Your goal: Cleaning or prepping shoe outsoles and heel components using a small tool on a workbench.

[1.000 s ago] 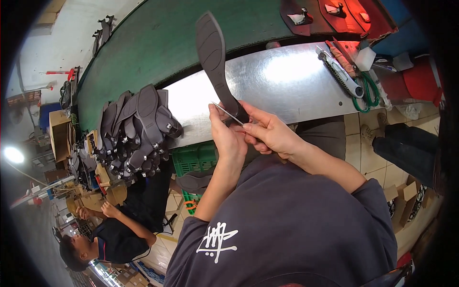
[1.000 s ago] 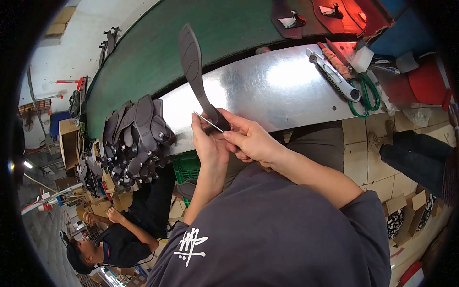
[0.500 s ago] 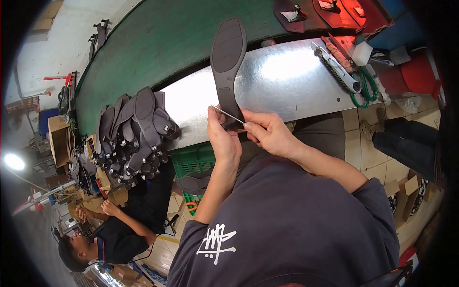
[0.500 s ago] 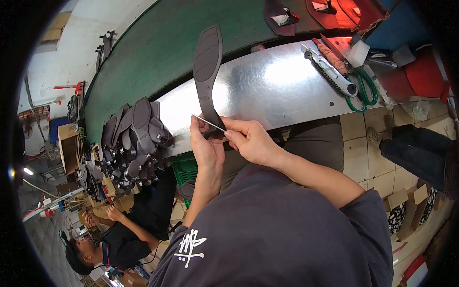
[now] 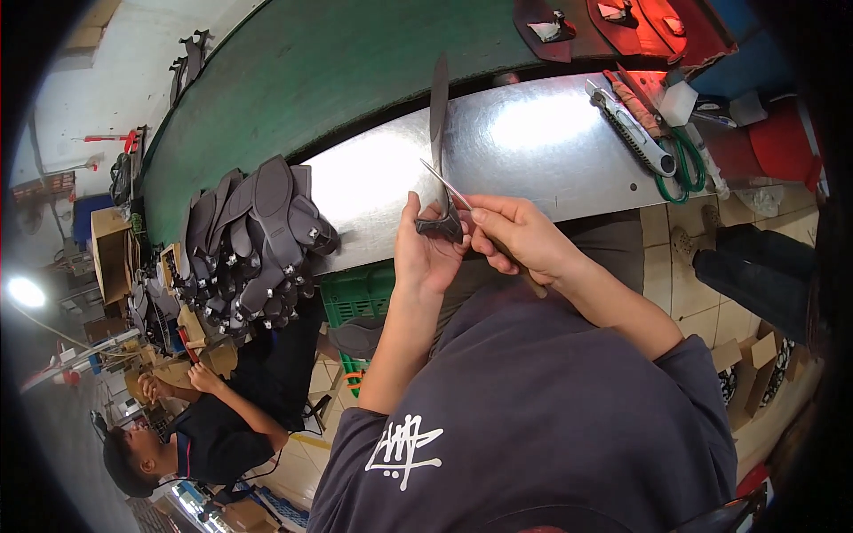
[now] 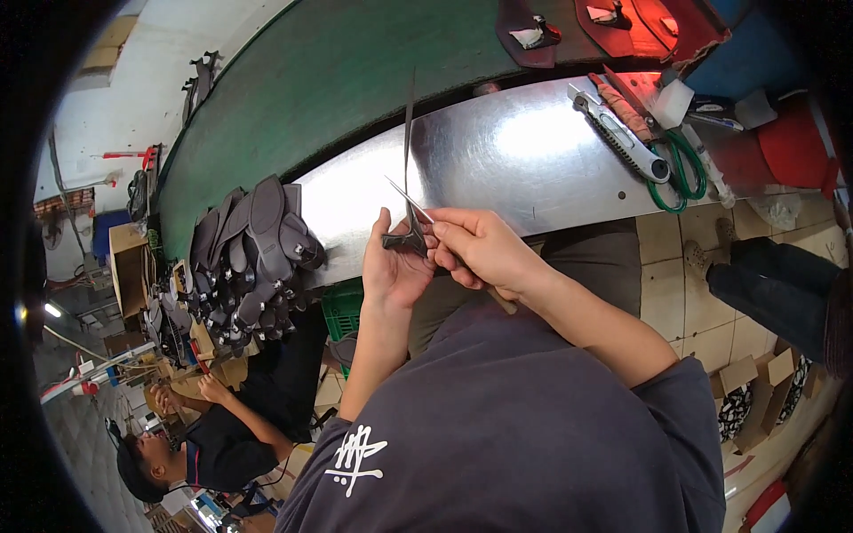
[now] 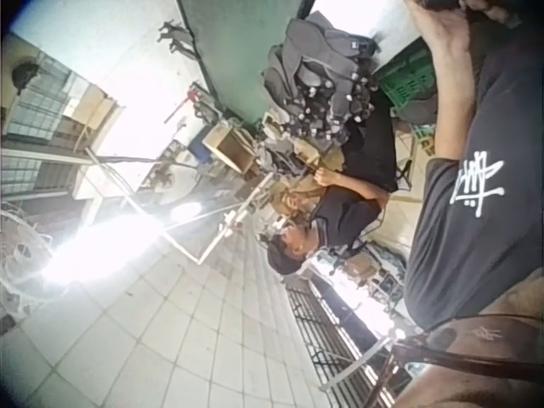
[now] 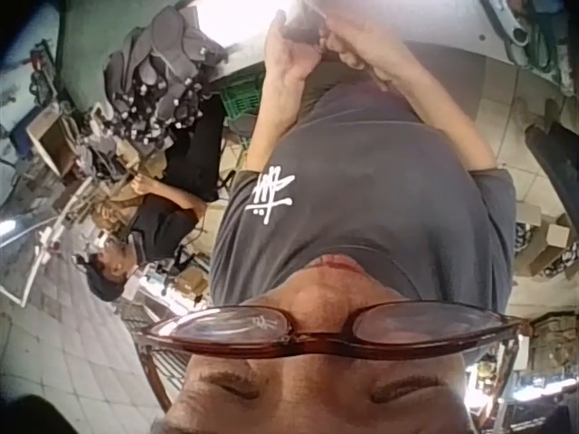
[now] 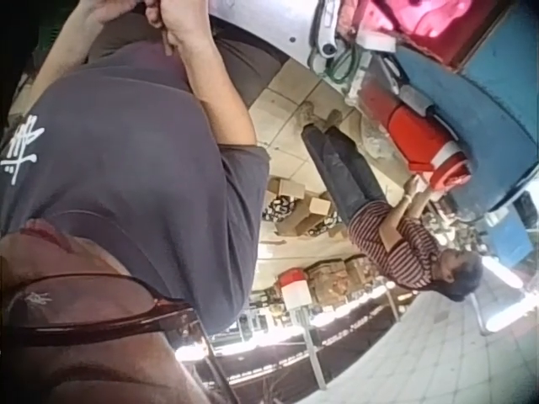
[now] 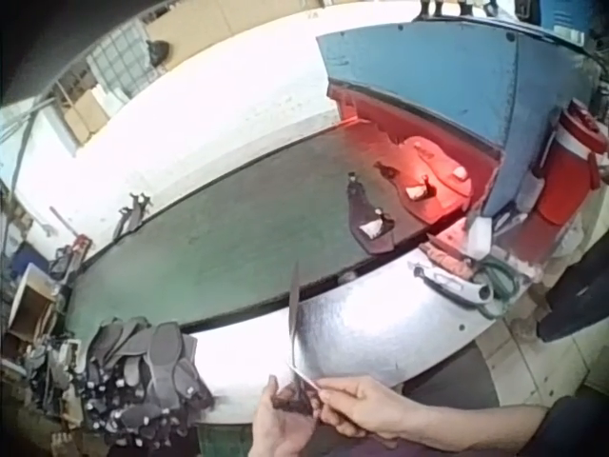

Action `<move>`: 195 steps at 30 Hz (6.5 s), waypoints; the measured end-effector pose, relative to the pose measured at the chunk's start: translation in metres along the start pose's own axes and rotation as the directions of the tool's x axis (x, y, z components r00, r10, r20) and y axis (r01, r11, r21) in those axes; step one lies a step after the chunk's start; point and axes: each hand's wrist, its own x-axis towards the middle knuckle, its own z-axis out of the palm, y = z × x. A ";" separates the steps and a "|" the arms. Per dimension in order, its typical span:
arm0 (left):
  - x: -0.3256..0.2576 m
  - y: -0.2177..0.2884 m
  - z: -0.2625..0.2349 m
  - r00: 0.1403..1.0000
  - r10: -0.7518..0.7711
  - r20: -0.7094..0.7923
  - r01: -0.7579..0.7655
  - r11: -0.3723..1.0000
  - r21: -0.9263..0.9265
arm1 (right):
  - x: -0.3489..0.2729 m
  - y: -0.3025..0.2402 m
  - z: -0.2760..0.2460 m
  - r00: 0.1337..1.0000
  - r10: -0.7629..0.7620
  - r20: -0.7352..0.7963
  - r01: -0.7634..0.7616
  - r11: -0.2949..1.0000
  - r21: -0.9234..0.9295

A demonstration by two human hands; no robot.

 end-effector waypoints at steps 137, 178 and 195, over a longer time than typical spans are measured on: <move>-0.027 0.033 0.044 0.832 0.255 0.492 -0.424 0.865 0.268 | -0.044 -0.065 -0.016 0.733 -0.680 0.007 0.598 0.640 -0.483; -0.026 0.020 0.040 0.825 0.318 0.466 -0.478 0.834 0.276 | -0.054 -0.033 -0.013 0.666 -0.741 0.086 0.585 0.448 -0.676; -0.031 0.020 0.038 0.789 0.363 0.496 -0.581 0.704 0.408 | -0.057 -0.038 -0.011 0.666 -0.734 0.137 0.540 0.346 -0.767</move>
